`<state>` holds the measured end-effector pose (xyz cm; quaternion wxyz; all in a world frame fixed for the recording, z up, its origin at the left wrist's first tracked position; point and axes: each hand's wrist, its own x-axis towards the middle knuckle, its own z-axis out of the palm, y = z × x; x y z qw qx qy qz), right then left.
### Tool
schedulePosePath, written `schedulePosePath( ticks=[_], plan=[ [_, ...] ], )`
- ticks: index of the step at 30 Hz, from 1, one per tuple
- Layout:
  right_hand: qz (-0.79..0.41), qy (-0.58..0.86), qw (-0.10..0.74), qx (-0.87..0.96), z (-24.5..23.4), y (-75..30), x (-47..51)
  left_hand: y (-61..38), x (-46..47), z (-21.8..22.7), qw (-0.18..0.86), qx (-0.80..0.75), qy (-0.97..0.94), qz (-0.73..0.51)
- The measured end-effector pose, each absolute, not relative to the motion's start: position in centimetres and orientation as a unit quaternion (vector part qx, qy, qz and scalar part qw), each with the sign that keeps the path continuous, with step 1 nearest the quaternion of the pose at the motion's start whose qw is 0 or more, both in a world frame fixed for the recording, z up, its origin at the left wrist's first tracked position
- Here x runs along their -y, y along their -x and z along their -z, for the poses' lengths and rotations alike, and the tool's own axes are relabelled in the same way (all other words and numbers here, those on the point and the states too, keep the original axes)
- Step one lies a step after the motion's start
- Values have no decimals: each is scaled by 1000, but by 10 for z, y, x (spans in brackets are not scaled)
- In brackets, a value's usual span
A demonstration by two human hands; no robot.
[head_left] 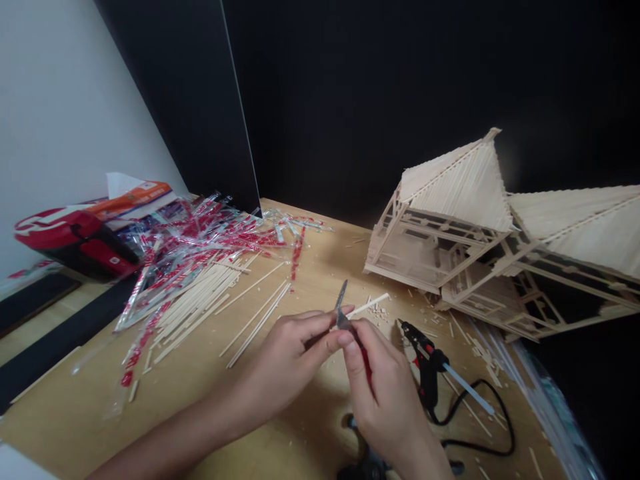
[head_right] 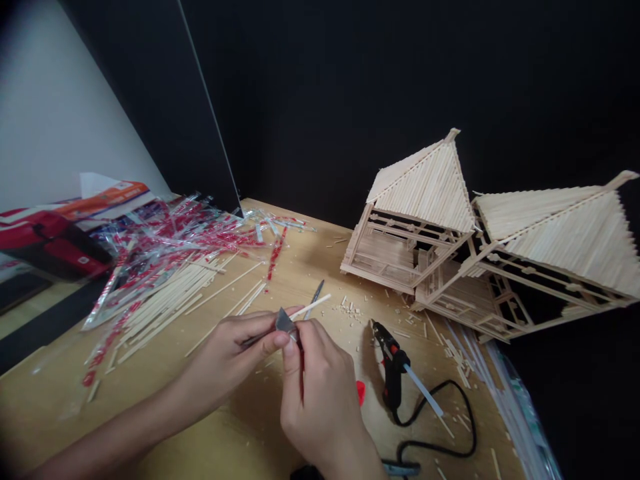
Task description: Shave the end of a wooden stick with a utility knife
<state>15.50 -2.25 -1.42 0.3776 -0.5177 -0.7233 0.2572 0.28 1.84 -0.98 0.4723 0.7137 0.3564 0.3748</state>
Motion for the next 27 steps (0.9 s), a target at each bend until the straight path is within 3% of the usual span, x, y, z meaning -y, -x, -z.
schedulePosePath(
  ticks=[22, 27],
  plan=[
    [-249, 517, 371, 729, 14, -152, 24, -1, -14, 10, 436, -369, -727, -381],
    [-237, 528, 366, 729, 14, -150, 25, -1, -14, 9, 468, -384, -697, -384]
  ],
)
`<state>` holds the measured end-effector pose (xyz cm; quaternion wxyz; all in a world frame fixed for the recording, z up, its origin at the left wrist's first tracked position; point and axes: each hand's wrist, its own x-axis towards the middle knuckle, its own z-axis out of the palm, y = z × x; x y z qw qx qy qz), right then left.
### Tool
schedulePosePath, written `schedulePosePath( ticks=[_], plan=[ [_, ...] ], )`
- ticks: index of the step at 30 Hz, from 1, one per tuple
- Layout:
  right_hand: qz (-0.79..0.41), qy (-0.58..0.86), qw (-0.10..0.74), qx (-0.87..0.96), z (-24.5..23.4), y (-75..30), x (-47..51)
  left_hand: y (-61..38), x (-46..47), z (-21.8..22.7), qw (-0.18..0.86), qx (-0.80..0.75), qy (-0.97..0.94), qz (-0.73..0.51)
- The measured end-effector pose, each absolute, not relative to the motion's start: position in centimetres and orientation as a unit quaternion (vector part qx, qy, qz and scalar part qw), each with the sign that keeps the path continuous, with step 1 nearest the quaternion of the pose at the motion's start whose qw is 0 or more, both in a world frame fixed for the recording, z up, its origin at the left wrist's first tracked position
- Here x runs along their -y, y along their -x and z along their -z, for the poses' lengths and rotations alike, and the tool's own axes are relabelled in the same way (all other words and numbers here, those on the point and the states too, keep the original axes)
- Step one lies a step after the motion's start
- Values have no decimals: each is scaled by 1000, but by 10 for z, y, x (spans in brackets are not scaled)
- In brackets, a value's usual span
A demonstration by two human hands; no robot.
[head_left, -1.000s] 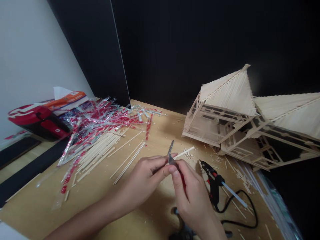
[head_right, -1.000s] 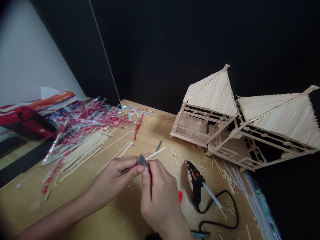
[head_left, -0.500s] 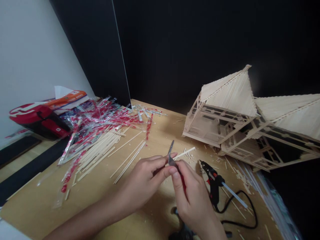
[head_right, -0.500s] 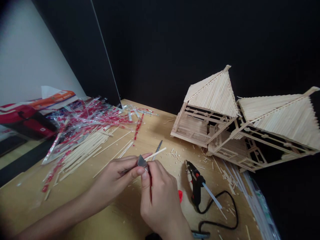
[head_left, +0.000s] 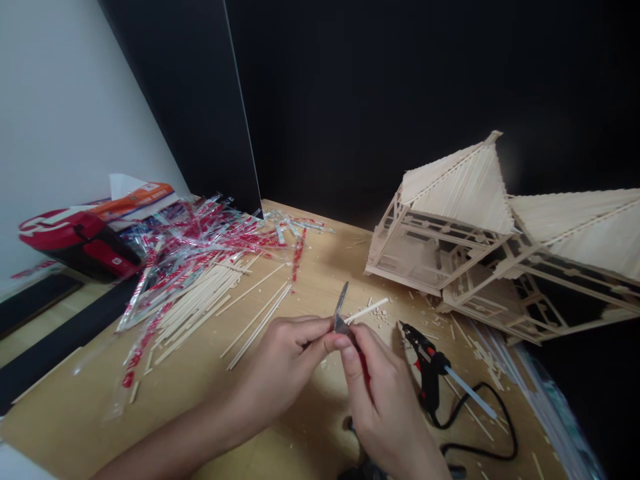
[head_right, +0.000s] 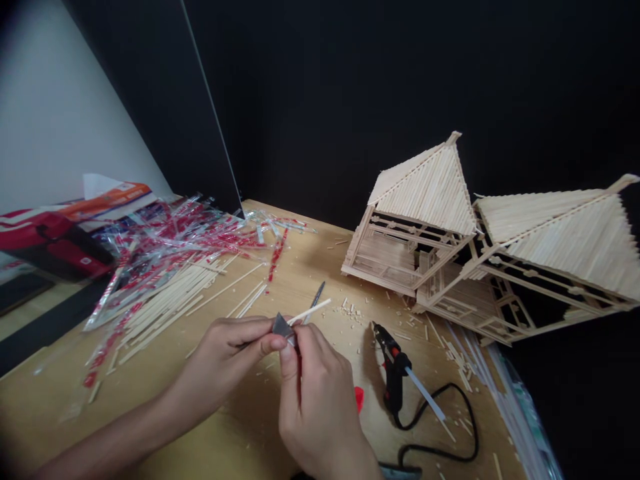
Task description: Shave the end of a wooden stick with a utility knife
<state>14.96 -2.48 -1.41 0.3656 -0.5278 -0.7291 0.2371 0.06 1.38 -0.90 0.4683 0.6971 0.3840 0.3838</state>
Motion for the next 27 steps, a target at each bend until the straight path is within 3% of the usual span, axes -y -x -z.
schedulePosePath(
  ticks=[18, 22, 27],
  plan=[
    [-6, 614, 352, 707, 33, -136, 25, -6, -13, 18, 496, -452, -618, -411],
    [-99, 601, 355, 709, 28, -141, 22, -5, -17, 16, 488, -437, -649, -387],
    [-249, 568, 325, 714, 15, -161, 17, 3, -26, 10, 548, -376, -663, -344]
  ],
)
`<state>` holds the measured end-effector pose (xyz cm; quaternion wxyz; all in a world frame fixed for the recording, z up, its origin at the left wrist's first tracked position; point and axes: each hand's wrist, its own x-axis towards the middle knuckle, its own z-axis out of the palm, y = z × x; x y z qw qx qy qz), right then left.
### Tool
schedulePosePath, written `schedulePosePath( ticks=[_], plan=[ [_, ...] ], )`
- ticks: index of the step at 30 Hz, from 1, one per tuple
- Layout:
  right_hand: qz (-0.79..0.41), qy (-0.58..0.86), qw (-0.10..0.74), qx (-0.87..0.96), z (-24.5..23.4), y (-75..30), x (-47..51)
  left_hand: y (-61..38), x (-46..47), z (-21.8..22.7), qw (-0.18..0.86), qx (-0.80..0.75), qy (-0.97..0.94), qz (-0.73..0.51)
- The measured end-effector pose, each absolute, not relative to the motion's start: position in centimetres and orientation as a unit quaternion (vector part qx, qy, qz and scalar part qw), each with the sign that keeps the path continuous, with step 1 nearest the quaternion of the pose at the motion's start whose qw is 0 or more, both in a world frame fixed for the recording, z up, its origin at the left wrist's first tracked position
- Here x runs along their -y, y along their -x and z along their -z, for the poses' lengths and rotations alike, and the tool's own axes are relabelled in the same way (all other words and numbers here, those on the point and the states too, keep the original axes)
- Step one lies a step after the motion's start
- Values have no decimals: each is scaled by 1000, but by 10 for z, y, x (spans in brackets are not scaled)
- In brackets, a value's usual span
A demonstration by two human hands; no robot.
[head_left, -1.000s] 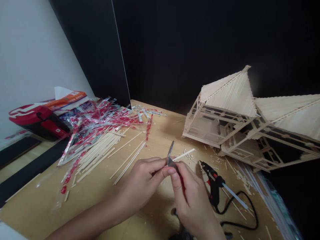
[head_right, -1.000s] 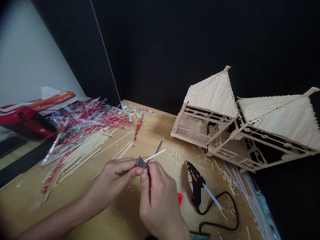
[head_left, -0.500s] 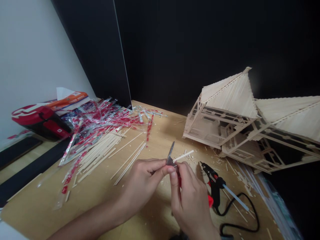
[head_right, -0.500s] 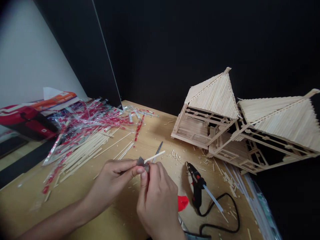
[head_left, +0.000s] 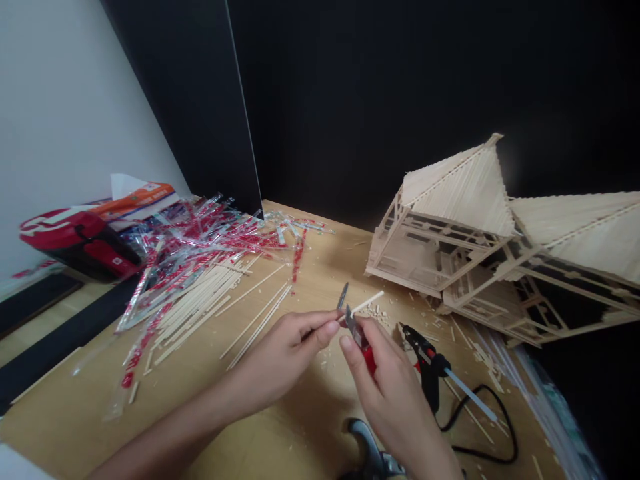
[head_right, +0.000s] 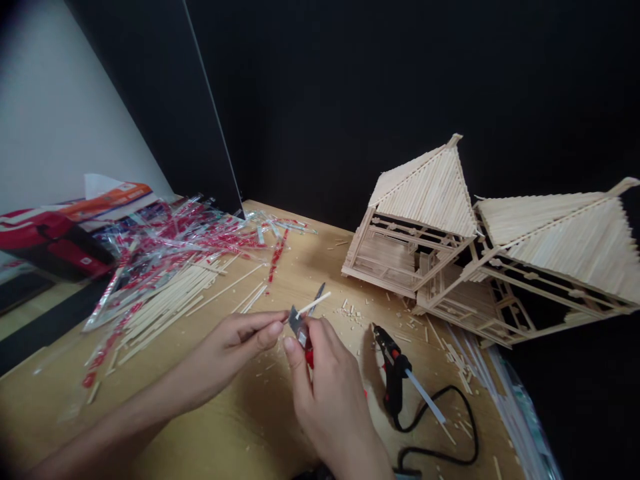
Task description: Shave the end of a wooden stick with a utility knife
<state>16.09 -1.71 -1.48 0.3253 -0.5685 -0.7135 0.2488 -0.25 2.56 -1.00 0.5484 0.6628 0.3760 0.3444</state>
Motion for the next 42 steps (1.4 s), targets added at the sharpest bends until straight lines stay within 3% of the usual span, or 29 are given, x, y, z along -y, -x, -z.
schedulePosePath(
  ticks=[8, 27, 42],
  plan=[
    [-273, 555, 351, 703, 11, -170, 22, 4, -28, 13, 419, -439, -713, -351],
    [-230, 589, 320, 706, 19, -163, 19, 1, -21, 13, 397, -450, -733, -321],
    [-431, 570, 335, 613, 30, -169, 13, -12, -10, 18, 357, -447, -766, -294]
  ],
)
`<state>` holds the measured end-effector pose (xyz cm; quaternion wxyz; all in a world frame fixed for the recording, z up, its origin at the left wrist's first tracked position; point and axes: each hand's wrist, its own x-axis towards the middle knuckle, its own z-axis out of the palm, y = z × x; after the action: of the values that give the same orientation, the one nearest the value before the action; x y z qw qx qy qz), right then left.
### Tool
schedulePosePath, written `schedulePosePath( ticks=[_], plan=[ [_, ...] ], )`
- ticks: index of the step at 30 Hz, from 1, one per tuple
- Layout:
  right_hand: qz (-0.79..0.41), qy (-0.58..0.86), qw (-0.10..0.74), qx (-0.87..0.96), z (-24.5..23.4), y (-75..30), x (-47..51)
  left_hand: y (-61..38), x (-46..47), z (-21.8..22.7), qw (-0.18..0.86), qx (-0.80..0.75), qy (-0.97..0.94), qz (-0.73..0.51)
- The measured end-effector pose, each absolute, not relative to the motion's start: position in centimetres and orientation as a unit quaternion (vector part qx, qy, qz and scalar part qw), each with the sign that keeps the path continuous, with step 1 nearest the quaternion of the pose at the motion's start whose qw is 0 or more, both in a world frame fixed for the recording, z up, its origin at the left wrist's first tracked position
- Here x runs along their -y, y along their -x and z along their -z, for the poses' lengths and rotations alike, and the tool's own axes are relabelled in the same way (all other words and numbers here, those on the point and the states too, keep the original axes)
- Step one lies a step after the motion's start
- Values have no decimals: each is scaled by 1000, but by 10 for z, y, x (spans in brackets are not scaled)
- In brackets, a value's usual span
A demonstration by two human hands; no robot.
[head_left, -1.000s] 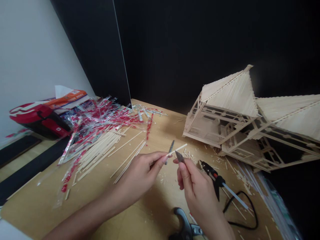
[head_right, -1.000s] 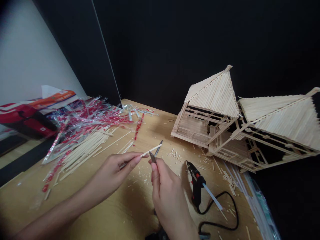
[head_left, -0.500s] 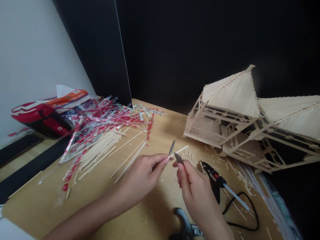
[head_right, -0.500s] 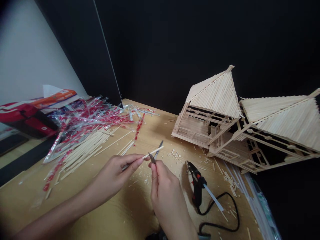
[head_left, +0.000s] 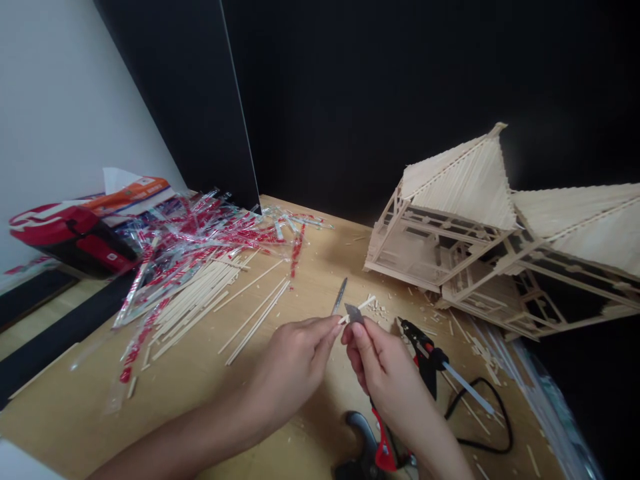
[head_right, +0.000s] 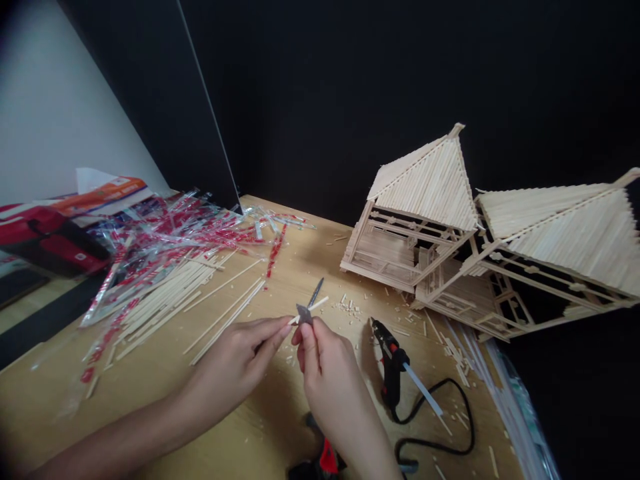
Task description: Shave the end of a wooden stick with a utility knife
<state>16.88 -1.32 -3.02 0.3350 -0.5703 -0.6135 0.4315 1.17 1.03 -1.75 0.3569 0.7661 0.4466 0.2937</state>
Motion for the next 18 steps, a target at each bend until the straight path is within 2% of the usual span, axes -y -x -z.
schedulePosePath(
  ticks=[3, 6, 8, 14, 18],
  plan=[
    [-480, 557, 365, 571, 29, -167, 11, -12, -11, 17, 373, -444, -763, -285],
    [-581, 516, 387, 497, 25, -167, 10, -12, -13, 16, 412, -429, -755, -275],
    [-596, 503, 401, 480, 22, -167, 11, -11, -14, 16, 439, -425, -741, -278],
    [-331, 546, 378, 671, 8, -168, 19, -11, -17, 18, 498, -431, -675, -333],
    [-251, 541, 326, 734, 6, -165, 22, -10, -16, 17, 512, -428, -661, -343]
  ],
)
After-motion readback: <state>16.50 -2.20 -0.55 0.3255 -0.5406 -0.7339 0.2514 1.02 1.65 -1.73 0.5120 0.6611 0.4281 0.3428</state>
